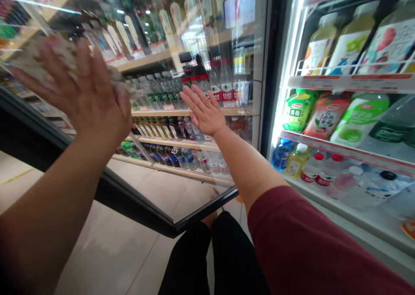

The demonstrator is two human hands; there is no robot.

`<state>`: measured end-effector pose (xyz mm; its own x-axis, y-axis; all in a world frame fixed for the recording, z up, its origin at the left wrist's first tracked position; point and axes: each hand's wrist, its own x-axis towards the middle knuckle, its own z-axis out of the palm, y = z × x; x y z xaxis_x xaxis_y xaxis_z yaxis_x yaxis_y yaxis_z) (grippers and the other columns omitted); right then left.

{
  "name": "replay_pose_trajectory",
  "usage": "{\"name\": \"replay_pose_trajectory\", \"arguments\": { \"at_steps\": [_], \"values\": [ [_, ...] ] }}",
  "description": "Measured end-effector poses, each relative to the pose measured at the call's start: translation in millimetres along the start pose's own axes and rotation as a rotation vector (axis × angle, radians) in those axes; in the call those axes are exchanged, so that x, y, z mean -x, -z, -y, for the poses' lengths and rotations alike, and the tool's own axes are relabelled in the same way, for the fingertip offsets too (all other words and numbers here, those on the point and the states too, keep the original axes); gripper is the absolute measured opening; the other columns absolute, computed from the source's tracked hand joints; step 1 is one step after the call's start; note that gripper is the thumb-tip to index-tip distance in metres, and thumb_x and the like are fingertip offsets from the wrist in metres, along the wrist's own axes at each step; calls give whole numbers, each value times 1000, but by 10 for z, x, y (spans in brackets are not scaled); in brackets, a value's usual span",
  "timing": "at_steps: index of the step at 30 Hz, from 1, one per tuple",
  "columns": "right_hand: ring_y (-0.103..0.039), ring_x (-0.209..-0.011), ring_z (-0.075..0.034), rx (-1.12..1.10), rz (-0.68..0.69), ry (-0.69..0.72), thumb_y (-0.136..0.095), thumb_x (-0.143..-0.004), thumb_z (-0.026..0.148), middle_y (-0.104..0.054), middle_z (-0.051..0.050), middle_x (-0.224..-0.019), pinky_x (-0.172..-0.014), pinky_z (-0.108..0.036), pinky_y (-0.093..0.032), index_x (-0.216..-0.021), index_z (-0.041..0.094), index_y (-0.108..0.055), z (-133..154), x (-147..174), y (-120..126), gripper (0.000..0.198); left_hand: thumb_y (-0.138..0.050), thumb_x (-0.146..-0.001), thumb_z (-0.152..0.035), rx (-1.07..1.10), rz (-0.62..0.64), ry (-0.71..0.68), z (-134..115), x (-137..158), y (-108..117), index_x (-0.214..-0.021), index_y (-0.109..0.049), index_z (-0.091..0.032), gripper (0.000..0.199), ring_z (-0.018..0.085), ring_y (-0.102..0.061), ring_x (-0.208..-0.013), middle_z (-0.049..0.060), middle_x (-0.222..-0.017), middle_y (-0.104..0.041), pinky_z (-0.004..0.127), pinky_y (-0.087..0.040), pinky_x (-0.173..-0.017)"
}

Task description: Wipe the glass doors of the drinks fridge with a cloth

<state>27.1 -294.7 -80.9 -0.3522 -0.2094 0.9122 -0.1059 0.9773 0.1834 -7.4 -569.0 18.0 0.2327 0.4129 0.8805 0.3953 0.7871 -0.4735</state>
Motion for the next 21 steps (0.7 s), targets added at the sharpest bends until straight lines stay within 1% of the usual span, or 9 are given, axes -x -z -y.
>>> {"name": "replay_pose_trajectory", "arguments": {
  "at_steps": [1, 3, 4, 6, 8, 11, 14, 17, 21],
  "values": [
    [-22, -169, -20, 3, -4, 2, -24, -108, 36, -33, 0, -177, -141, -53, -19, -171, 28, -35, -1, 3, -5, 64, -47, -99, -23, -35, -20, 44, 10, -33, 15, -176, -2, -31, 89, 13, 29, -162, -10, -181, -7, 42, 39, -122],
    [-23, -169, -19, 16, -15, 6, -25, -108, 35, -34, 0, -177, -141, -52, -19, -171, 29, -36, -3, 6, -21, 64, -44, -103, -24, 31, 124, 59, -111, 53, 112, -176, -3, -28, 84, 14, 26, -163, -7, -181, -8, 42, 32, -128],
    [-23, -169, -19, 24, -23, 8, -25, -108, 35, -34, 0, -177, -141, -52, -19, -171, 29, -36, -4, 7, -31, 64, -43, -106, -26, 112, 252, 35, -216, 155, 176, -177, -6, -29, 80, 18, 23, -164, -5, -181, -9, 46, 27, -131],
    [-24, -169, -18, 36, -44, 16, -25, -108, 35, -34, 0, -177, -141, -52, -19, -171, 29, -36, -8, 8, -55, 64, -42, -108, -28, 280, 414, -54, -423, 395, 291, -176, -18, -34, 71, 25, 11, -167, -1, -179, -20, 60, 16, -136],
    [-24, -169, -18, 44, -68, 22, -23, -108, 35, -34, 0, -177, -141, -52, -20, -170, 29, -37, -16, 8, -82, 64, -41, -110, -28, 365, 496, -103, -520, 566, 357, -173, -29, -35, 65, 29, -2, -167, 1, -177, -27, 68, -2, -138],
    [-25, -169, -18, 35, -87, 26, -20, -109, 37, -35, 1, -176, -141, -51, -21, -170, 30, -38, -30, 8, -114, 64, -47, -110, -30, 311, 451, -48, -371, 564, 398, -172, -33, -29, 63, 34, -7, -168, 3, -179, -14, 69, -16, -137],
    [-23, -169, -21, -4, -66, 22, -20, -109, 39, -35, -1, -177, -141, -53, -16, -171, 26, -36, -44, 3, -129, 65, -54, -108, -34, 179, 348, 115, -102, 417, 449, -175, -23, -24, 74, 42, -1, -167, 5, -181, 1, 75, -9, -134],
    [-21, -170, -22, -46, -54, 20, -19, -110, 40, -34, -2, -177, -142, -53, -11, -172, 24, -34, -61, -2, -145, 66, -58, -106, -36, 128, 334, 195, -64, 441, 490, -174, -22, -17, 79, 46, -5, -166, 13, -180, -9, 82, -5, -130],
    [-23, -169, -22, -49, -95, 34, -19, -111, 41, -35, 1, -176, -142, -51, -12, -171, 27, -37, -88, 6, -183, 64, -58, -108, -35, 287, 442, 54, -306, 769, 487, -167, -43, -21, 63, 42, -14, -166, 15, -174, -33, 76, -12, -133]
  ]
}}
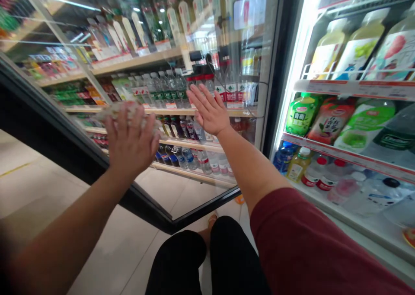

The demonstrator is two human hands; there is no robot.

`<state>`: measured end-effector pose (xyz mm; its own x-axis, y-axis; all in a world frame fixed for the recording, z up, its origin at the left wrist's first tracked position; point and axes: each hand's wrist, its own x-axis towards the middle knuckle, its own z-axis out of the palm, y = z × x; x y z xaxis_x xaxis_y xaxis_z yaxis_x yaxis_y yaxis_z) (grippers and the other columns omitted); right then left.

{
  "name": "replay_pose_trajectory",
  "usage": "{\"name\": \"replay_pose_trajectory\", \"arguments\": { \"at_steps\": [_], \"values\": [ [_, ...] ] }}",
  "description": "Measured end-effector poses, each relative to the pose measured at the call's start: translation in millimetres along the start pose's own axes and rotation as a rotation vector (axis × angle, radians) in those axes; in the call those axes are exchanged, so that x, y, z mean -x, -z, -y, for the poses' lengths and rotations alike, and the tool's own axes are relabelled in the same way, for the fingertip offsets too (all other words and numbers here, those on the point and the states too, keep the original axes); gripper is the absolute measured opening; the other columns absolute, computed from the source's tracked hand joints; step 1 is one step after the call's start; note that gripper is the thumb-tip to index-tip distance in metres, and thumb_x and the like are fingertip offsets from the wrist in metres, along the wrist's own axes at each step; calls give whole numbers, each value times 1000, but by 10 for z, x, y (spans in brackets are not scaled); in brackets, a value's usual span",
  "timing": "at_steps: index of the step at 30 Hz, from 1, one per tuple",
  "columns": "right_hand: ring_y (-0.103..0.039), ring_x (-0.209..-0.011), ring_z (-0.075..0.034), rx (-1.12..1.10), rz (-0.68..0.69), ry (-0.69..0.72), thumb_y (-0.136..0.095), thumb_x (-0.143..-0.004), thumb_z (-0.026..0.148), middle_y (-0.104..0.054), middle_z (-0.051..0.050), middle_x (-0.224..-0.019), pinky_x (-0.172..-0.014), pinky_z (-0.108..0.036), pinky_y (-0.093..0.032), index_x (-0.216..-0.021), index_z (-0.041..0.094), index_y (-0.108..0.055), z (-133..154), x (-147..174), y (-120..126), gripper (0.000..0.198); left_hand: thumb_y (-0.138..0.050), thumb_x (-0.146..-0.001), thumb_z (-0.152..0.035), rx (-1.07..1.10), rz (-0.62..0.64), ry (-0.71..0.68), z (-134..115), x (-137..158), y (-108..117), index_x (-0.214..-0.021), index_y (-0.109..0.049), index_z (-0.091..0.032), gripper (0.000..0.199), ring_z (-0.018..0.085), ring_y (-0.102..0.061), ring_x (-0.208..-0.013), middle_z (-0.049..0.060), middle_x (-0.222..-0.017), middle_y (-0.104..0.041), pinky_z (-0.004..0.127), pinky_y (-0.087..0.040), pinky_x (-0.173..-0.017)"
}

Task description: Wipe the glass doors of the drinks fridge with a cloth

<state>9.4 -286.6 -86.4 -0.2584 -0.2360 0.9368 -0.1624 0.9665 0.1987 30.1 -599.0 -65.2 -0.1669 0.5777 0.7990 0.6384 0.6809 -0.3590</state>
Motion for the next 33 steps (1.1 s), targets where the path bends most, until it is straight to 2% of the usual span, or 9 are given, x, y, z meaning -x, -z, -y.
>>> {"name": "replay_pose_trajectory", "arguments": {
  "at_steps": [3, 9, 14, 17, 20, 22, 28, 30, 33],
  "values": [
    [-27, -168, -20, 39, -59, 18, -19, -111, 40, -36, 2, -176, -142, -50, -15, -170, 29, -39, -13, 15, -22, 63, -56, -109, -34, 51, 47, -29, -15, 141, -46, -165, -48, -25, 57, 37, -20, -165, 12, -172, -38, 68, -12, -137],
    [-24, -169, -23, 0, -29, 8, -21, -111, 40, -35, 1, -176, -142, -53, -14, -172, 28, -35, -12, 28, -17, 63, -57, -109, -36, -35, -148, 246, 33, 347, 58, -174, -25, -21, 74, 41, -7, -167, 15, -178, -17, 73, -10, -135],
    [-25, -169, -23, 0, -19, 5, -21, -112, 42, -38, -1, -175, -142, -54, -15, -171, 26, -36, -12, 41, 21, 63, -58, -108, -32, 87, -59, 197, -153, 697, -161, -168, -43, -24, 63, 40, -18, -164, 15, -170, -39, 70, -12, -136],
    [-24, -169, -23, -7, -6, 8, -20, -112, 42, -39, -2, -175, -142, -53, -16, -170, 26, -38, -13, 52, 48, 63, -53, -110, -38, 51, -77, 241, -64, 498, 1, -168, -43, -18, 62, 41, -21, -164, 18, -171, -35, 72, -15, -135],
    [-22, -170, -24, -20, 21, -10, -20, -112, 43, -38, -2, -175, -142, -54, -15, -171, 25, -36, -14, 67, 73, 64, -40, -114, -46, 1, -179, 377, 54, 73, 338, -173, -15, -5, 76, 39, -7, -166, 20, -178, -13, 69, -11, -135],
    [-22, -170, -24, -20, 22, -18, -19, -112, 43, -39, -3, -175, -143, -54, -14, -171, 24, -37, -15, 79, 83, 64, -41, -113, -46, 10, -235, 440, 28, -123, 452, -172, -10, -1, 81, 37, -6, -167, 21, -179, -10, 66, -11, -136],
    [-25, -169, -22, -12, -21, 4, -17, -113, 43, -42, -3, -173, -142, -52, -15, -169, 25, -40, -19, 99, 77, 64, -47, -106, -33, 194, -50, 316, -309, 14, 140, -161, -50, -14, 58, 36, -17, -166, 16, -173, -35, 66, -13, -139],
    [-24, -169, -22, -11, -26, 1, -17, -112, 43, -42, -3, -173, -142, -52, -15, -169, 25, -40, -16, 99, 72, 64, -48, -108, -34, 161, -72, 262, -237, 20, 135, -163, -48, -16, 58, 34, -20, -166, 14, -173, -35, 62, -14, -139],
    [-25, -169, -22, -8, -31, -13, -17, -112, 42, -42, -3, -173, -142, -51, -15, -169, 25, -41, -4, 101, 66, 64, -53, -105, -34, 53, -168, 217, -1, -139, 274, -168, -37, -9, 69, 37, -10, -167, 17, -177, -21, 66, -11, -138]
  ]
}}
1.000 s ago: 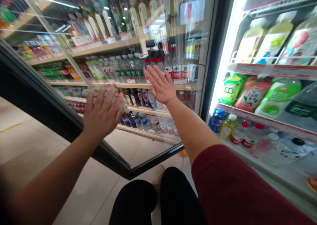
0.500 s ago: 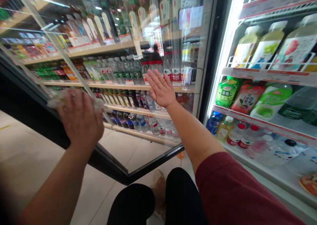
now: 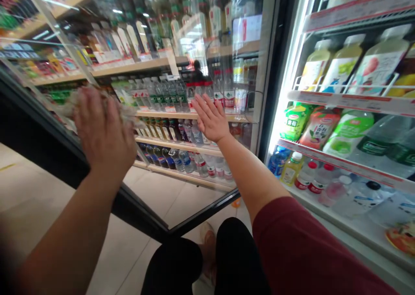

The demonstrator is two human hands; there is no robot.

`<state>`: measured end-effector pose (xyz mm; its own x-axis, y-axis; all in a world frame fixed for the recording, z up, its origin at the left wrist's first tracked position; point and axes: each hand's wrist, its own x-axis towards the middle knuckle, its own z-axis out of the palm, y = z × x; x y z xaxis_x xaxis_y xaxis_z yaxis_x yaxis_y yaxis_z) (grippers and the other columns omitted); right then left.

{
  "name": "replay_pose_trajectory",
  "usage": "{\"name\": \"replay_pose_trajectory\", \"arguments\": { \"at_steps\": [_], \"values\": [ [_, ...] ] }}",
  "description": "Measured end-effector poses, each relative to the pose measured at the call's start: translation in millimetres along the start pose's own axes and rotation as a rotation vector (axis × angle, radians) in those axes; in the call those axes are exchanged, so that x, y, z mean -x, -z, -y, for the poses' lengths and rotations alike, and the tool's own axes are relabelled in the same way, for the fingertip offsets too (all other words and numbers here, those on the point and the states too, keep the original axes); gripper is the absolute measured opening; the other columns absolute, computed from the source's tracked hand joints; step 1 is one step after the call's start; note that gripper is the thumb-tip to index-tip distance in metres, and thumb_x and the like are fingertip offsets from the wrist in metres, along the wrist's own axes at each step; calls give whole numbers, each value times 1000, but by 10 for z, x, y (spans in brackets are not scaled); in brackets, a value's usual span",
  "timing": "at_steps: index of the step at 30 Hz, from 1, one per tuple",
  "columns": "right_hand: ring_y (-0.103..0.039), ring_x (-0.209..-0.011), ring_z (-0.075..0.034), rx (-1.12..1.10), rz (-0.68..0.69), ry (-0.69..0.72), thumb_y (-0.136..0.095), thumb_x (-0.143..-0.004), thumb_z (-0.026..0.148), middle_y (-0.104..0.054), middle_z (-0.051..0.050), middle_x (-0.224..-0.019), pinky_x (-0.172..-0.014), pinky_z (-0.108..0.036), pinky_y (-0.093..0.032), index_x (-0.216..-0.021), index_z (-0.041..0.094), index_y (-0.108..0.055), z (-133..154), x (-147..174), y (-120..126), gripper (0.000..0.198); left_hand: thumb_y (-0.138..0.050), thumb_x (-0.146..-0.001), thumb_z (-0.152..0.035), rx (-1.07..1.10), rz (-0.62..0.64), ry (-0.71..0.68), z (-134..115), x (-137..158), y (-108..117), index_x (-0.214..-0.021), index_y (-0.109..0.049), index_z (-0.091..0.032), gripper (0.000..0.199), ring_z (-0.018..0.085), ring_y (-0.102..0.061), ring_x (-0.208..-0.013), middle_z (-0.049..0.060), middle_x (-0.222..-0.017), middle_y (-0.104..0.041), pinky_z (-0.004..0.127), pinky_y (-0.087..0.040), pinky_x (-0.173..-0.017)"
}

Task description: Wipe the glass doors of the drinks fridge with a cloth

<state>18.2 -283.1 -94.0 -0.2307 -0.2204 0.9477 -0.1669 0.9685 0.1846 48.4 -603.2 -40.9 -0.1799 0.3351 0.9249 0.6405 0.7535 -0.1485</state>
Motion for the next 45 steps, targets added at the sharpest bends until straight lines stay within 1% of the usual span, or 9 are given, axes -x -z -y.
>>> {"name": "replay_pose_trajectory", "arguments": {
  "at_steps": [4, 9, 14, 17, 23, 30, 37, 42, 45],
  "values": [
    [-25, -169, -21, -6, 15, -13, -20, -112, 42, -42, -3, -173, -143, -50, -12, -169, 25, -41, 21, 5, -4, 63, -53, -104, -31, 23, -23, 27, -21, -143, -47, -169, -32, -10, 72, 37, -6, -168, 16, -179, -17, 67, -5, -139],
    [-26, -168, -21, 0, 19, -7, -21, -112, 42, -42, -2, -173, -143, -50, -14, -169, 27, -42, 39, -4, 15, 62, -38, -110, -26, 134, 203, -139, -294, -71, -265, -160, -50, -20, 52, 29, -29, -164, 11, -168, -45, 59, -21, -138],
    [-28, -168, -22, -6, 45, -29, -22, -112, 41, -41, -1, -173, -142, -52, -17, -167, 28, -44, 62, -22, 46, 62, -48, -108, -30, -18, 84, -93, -160, -552, -57, -171, -29, -10, 69, 31, -10, -169, 12, -179, -20, 63, -7, -139],
    [-28, -168, -21, -11, 62, -42, -24, -111, 40, -41, -1, -173, -142, -50, -16, -167, 28, -45, 79, -29, 49, 61, -50, -106, -30, -47, 33, -6, -189, -574, -81, -171, -28, -8, 73, 34, -8, -169, 14, -179, -18, 66, -4, -138],
    [-30, -167, -21, 8, 47, -35, -28, -110, 36, -41, 0, -173, -142, -50, -17, -167, 28, -45, 93, -31, 20, 59, -38, -110, -30, 129, 321, -225, -241, -228, -256, -163, -47, -21, 55, 28, -26, -165, 7, -171, -40, 57, -11, -140],
    [-30, -167, -21, 18, 30, -20, -30, -110, 36, -40, 0, -174, -142, -49, -17, -167, 29, -44, 102, -23, 6, 59, -60, -102, -39, -84, 14, 81, -90, -687, 67, -167, -40, -15, 72, 43, 6, -167, 6, -181, -13, 71, 5, -135],
    [-30, -167, -20, 27, 12, -25, -29, -110, 35, -40, 1, -174, -141, -49, -20, -167, 30, -45, 115, -28, 17, 59, -49, -106, -44, 31, 275, -190, -152, -597, -150, -163, -47, -25, 61, 33, -9, -168, 3, -175, -33, 64, 1, -139],
    [-30, -167, -20, -18, 57, -47, -31, -109, 37, -42, 0, -173, -142, -48, -18, -167, 28, -45, 99, -25, 38, 60, -64, -96, -37, -132, 7, 101, 112, -970, -20, -171, -31, -26, 83, 45, 11, -166, -4, -182, -7, 76, 17, -129],
    [-32, -166, -21, -14, 45, -37, -29, -109, 38, -43, 0, -172, -142, -48, -18, -166, 29, -46, 74, -15, 22, 60, -57, -103, -40, -103, 42, 32, 1, -897, -39, -173, -26, -24, 79, 41, 9, -167, -1, -182, -8, 73, 11, -133]
  ]
}}
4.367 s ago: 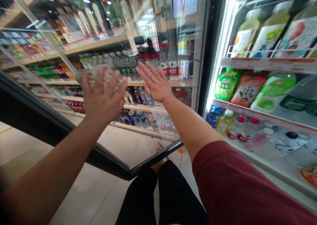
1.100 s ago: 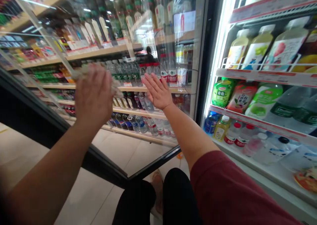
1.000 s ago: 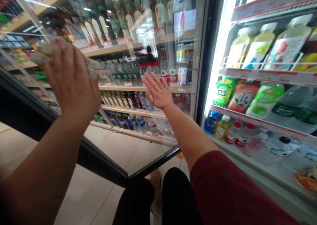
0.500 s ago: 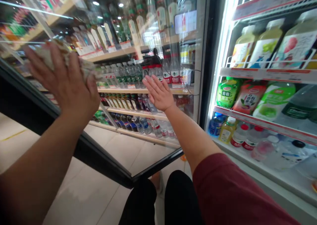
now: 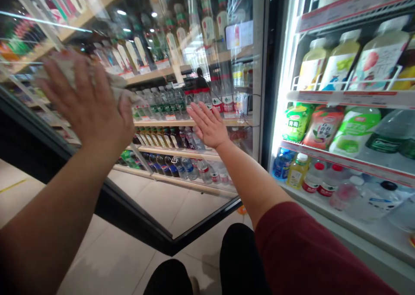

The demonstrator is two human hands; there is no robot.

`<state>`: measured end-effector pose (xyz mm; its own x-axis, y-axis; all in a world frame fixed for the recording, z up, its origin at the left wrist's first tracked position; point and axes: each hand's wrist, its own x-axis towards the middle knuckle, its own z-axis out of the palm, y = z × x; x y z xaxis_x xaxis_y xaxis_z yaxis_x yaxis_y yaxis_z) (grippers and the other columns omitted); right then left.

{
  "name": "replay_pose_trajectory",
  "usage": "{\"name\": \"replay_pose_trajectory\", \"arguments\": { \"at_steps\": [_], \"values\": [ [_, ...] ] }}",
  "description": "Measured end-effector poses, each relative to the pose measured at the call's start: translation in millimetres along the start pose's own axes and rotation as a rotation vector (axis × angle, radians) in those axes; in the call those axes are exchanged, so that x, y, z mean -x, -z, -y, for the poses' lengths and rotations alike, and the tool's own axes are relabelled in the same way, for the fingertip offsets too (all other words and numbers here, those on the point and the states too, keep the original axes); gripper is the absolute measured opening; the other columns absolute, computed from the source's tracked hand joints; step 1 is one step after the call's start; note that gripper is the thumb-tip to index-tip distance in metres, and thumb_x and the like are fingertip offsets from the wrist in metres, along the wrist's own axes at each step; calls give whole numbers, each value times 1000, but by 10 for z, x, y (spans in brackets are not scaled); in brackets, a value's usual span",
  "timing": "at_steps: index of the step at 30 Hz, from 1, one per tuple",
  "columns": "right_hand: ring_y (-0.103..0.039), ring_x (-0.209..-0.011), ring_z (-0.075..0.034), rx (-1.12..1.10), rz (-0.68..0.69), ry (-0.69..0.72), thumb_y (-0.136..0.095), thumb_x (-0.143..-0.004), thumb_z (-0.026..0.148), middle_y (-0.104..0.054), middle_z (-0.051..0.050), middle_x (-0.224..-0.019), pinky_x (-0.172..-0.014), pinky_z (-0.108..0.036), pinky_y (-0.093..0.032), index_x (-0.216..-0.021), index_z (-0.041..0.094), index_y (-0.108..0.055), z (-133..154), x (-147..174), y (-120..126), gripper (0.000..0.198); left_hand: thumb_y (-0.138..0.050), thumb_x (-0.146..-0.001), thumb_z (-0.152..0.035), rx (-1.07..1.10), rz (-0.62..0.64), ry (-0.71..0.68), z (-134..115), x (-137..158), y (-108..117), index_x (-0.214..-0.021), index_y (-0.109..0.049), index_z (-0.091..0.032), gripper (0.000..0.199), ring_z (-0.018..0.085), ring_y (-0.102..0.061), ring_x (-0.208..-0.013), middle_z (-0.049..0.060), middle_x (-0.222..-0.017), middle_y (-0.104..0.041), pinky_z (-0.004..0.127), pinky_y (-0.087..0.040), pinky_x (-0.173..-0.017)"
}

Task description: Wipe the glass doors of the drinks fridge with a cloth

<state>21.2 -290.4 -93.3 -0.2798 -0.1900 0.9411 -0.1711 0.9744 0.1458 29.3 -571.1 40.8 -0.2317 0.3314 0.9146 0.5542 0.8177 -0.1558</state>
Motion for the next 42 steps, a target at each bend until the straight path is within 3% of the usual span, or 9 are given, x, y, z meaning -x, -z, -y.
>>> {"name": "replay_pose_trajectory", "arguments": {
  "at_steps": [4, 10, 16, 20, 24, 29, 33, 38, 42],
  "values": [
    [-35, -165, -22, 19, -38, 8, -28, -109, 38, -46, -2, -170, -141, -50, -22, -164, 29, -49, -29, -3, -33, 60, -53, -108, -43, 159, 206, -220, -143, 220, -48, -165, -45, -25, 60, 34, -8, -169, 2, -176, -31, 68, 2, -138],
    [-38, -163, -23, 9, -31, -3, -30, -107, 39, -51, -5, -167, -138, -49, -26, -161, 25, -53, -37, 8, -61, 60, -67, -98, -38, 136, 12, 15, 129, 118, 37, -170, -35, -25, 80, 40, 8, -168, -1, -180, -18, 72, 19, -132],
    [-48, -153, -29, -40, -123, -100, -41, -98, 31, -59, -11, -156, -133, -55, -33, -149, 20, -62, 114, -121, 41, 56, -49, -101, -29, 189, 134, -234, 63, 249, -13, -168, -40, -24, 67, 34, -9, -168, 4, -175, -34, 67, 3, -137],
    [-56, -142, -25, -135, -135, -61, -33, -102, 26, -64, -14, -147, -127, -47, -44, -147, 15, -60, 453, -549, 402, 53, -45, -98, -24, 199, 111, -276, 78, 271, -10, -170, -32, -18, 73, 31, -11, -168, 10, -177, -28, 63, -5, -138],
    [-46, -155, -15, -210, -79, 165, -20, -106, 24, -56, -10, -159, -137, -33, -34, -155, 10, -53, 992, -1047, 730, 60, -44, -104, -32, 217, 55, -219, 69, 258, 33, -169, -29, -9, 71, 27, 1, -168, 15, -179, -18, 55, -8, -140],
    [-50, -153, -16, -343, -92, 195, -11, -104, 36, -55, -10, -162, -136, -17, -27, -155, -4, -51, 1391, -1313, 568, 76, -26, -111, -38, 233, -14, -31, -62, 301, 77, -169, -28, -3, 68, 27, 5, -166, 14, -179, -15, 52, -10, -140],
    [-42, -160, -17, -269, 5, 238, -5, -107, 36, -49, -7, -168, -139, -23, -24, -158, 1, -53, 1264, -1169, 402, 77, -40, -103, -37, 216, -8, -48, -94, 344, 90, -173, -19, -8, 78, 27, 8, -167, 11, -180, -10, 53, -2, -141],
    [-37, -163, -16, -215, 177, 385, -37, -110, 24, -46, 1, -170, -141, -41, -27, -156, 24, -58, 786, -1082, 541, 51, -60, -89, -51, 184, 207, -188, 70, 290, 271, -174, -12, -12, 104, 33, 6, -168, 9, -182, -4, 59, 0, -138],
    [-34, -165, -20, -228, 53, 158, -35, -102, 14, -46, -2, -170, -140, -49, -26, -157, 22, -55, 529, -1315, 543, 59, -50, -94, -47, 101, 121, -80, 123, 122, 518, -173, -19, -10, 93, 33, 4, -169, 8, -182, -5, 61, 4, -137]
  ]
}}
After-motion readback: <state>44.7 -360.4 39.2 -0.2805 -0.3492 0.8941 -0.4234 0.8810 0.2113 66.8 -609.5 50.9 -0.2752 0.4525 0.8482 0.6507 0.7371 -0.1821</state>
